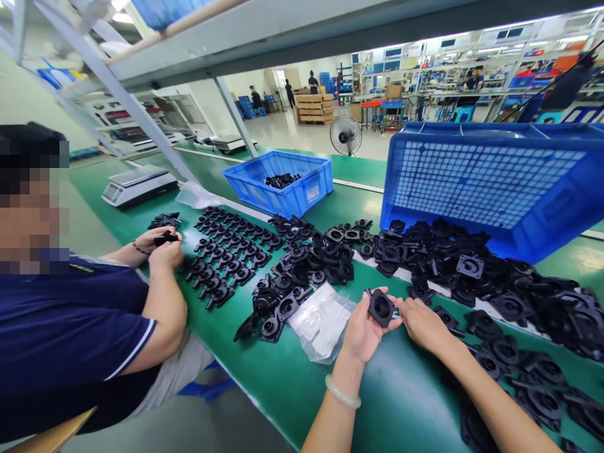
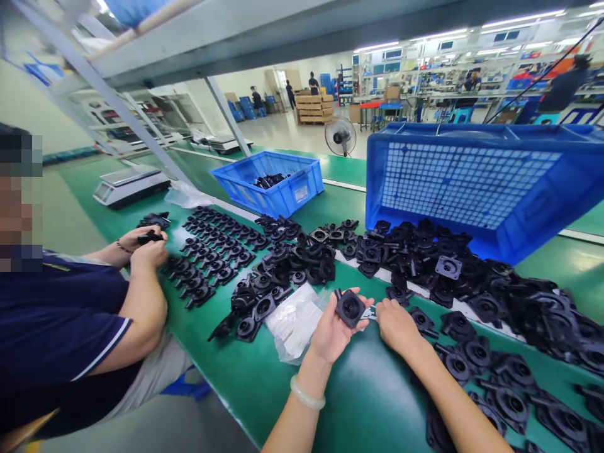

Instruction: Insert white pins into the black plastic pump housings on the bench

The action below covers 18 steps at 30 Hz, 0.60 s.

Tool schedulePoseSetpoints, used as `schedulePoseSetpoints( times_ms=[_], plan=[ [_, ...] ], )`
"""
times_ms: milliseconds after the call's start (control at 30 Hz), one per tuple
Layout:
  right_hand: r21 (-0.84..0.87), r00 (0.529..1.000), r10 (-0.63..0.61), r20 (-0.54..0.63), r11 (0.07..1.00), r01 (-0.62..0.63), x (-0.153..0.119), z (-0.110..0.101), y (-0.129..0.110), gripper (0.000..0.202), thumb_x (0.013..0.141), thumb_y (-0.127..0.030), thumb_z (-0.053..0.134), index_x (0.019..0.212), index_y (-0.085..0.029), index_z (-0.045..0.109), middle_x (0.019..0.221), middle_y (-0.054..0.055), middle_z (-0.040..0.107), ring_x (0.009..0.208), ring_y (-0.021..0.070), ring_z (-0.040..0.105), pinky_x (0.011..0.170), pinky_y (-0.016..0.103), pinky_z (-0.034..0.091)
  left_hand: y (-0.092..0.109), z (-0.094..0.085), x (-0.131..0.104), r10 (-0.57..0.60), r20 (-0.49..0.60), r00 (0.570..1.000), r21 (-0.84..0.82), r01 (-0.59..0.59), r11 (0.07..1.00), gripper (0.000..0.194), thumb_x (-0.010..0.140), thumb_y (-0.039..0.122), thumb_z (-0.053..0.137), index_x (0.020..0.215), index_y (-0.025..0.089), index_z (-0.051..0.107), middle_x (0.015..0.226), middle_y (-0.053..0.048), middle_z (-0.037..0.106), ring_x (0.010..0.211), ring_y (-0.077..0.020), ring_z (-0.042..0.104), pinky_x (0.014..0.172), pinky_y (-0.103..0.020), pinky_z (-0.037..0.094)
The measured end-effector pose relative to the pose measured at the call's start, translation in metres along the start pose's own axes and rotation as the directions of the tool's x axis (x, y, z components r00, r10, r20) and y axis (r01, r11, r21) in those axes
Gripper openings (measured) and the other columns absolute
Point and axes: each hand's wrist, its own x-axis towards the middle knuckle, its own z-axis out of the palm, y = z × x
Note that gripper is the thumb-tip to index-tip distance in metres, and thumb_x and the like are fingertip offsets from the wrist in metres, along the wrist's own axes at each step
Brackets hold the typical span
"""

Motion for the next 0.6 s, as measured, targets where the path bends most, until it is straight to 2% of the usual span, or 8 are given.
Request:
schedulePoseSetpoints(
  times_ms=[100, 200, 300, 367, 400, 467, 533, 600],
  plan=[
    [0.028, 1.0, 0.009, -0.023, 1.0, -0.008, -0.001, -0.001, -0.002, 0.028, 0.092, -0.013, 0.036, 0.099, -0.007, 0.062, 0.093, 0.015, 0.06, 0.087, 0.0273, 0.053, 0.079, 0.038, 0.039, -0.001, -0.001, 0.001, 0.044, -0.042, 0.998, 0.063, -0.042, 0.997, 0.061, 0.074, 0.061, 0.067, 0.11, 0.012, 0.061, 0.1, -0.011, 0.062, 0.104, -0.0276, 0.06, 0.065, -0.028, 0.056],
    [0.087, 0.996, 0.027, -0.084, 0.996, -0.02, -0.007, -0.005, -0.001, 0.026, 0.092, -0.013, 0.035, 0.091, -0.009, 0.061, 0.09, 0.014, 0.06, 0.085, 0.0266, 0.053, 0.077, 0.038, 0.04, -0.003, -0.001, 0.003, 0.097, -0.101, 0.99, 0.131, -0.083, 0.988, 0.065, 0.072, 0.066, 0.065, 0.105, 0.01, 0.062, 0.092, -0.009, 0.06, 0.089, -0.0216, 0.063, 0.061, -0.026, 0.056],
    [0.176, 0.976, 0.093, -0.195, 0.983, -0.058, -0.019, -0.013, 0.003, 0.027, 0.095, -0.017, 0.032, 0.105, -0.011, 0.056, 0.101, 0.013, 0.058, 0.094, 0.0236, 0.054, 0.083, 0.036, 0.042, -0.005, -0.001, 0.005, 0.169, -0.168, 0.971, 0.25, -0.124, 0.96, 0.067, 0.074, 0.069, 0.06, 0.101, 0.007, 0.062, 0.083, -0.008, 0.059, 0.076, -0.018, 0.063, 0.057, -0.026, 0.055],
    [0.38, 0.936, 0.175, -0.306, 0.924, -0.049, -0.029, -0.021, 0.001, 0.028, 0.098, -0.026, 0.032, 0.114, -0.014, 0.052, 0.107, 0.01, 0.057, 0.093, 0.0194, 0.056, 0.084, 0.033, 0.044, -0.008, -0.001, 0.006, 0.191, -0.191, 0.963, 0.313, -0.125, 0.942, 0.071, 0.075, 0.072, 0.057, 0.099, 0.006, 0.062, 0.078, -0.008, 0.059, 0.07, -0.0169, 0.062, 0.054, -0.026, 0.054],
    [0.535, 0.909, 0.232, -0.347, 0.845, -0.012, -0.033, -0.025, -0.002, 0.028, 0.098, -0.032, 0.035, 0.112, -0.016, 0.052, 0.105, 0.009, 0.058, 0.09, 0.0176, 0.058, 0.081, 0.032, 0.045, -0.009, -0.001, 0.007, 0.185, -0.197, 0.963, 0.328, -0.113, 0.938, 0.072, 0.075, 0.074, 0.055, 0.097, 0.005, 0.062, 0.075, -0.008, 0.059, 0.067, -0.0165, 0.062, 0.052, -0.025, 0.053],
    [0.816, 0.869, 0.344, -0.356, 0.567, 0.109, -0.041, -0.03, -0.013, 0.029, 0.094, -0.043, 0.044, 0.104, -0.017, 0.055, 0.095, 0.007, 0.06, 0.083, 0.0164, 0.06, 0.074, 0.03, 0.048, -0.012, -0.002, 0.008, 0.153, -0.204, 0.967, 0.338, -0.077, 0.938, 0.074, 0.075, 0.076, 0.052, 0.094, 0.005, 0.062, 0.072, -0.008, 0.059, 0.061, -0.0155, 0.061, 0.049, -0.024, 0.051],
    [0.934, 0.863, 0.402, -0.306, 0.3, 0.192, -0.043, -0.031, -0.027, 0.034, 0.087, -0.049, 0.054, 0.097, -0.016, 0.056, 0.089, 0.007, 0.062, 0.083, 0.0175, 0.062, 0.071, 0.029, 0.049, -0.015, -0.004, 0.009, 0.11, -0.206, 0.972, 0.333, -0.036, 0.942, 0.074, 0.075, 0.077, 0.05, 0.093, 0.005, 0.061, 0.071, -0.007, 0.059, 0.056, -0.0143, 0.059, 0.047, -0.023, 0.049],
    [0.963, 0.866, 0.424, -0.266, 0.153, 0.221, -0.041, -0.025, -0.042, 0.035, 0.083, -0.049, 0.06, 0.093, -0.015, 0.057, 0.088, 0.008, 0.064, 0.085, 0.0185, 0.063, 0.07, 0.028, 0.05, -0.018, -0.006, 0.01, 0.071, -0.212, 0.975, 0.327, 0.002, 0.945, 0.073, 0.076, 0.077, 0.048, 0.092, 0.006, 0.061, 0.071, -0.008, 0.06, 0.053, -0.0139, 0.058, 0.045, -0.023, 0.048]
  ],
)
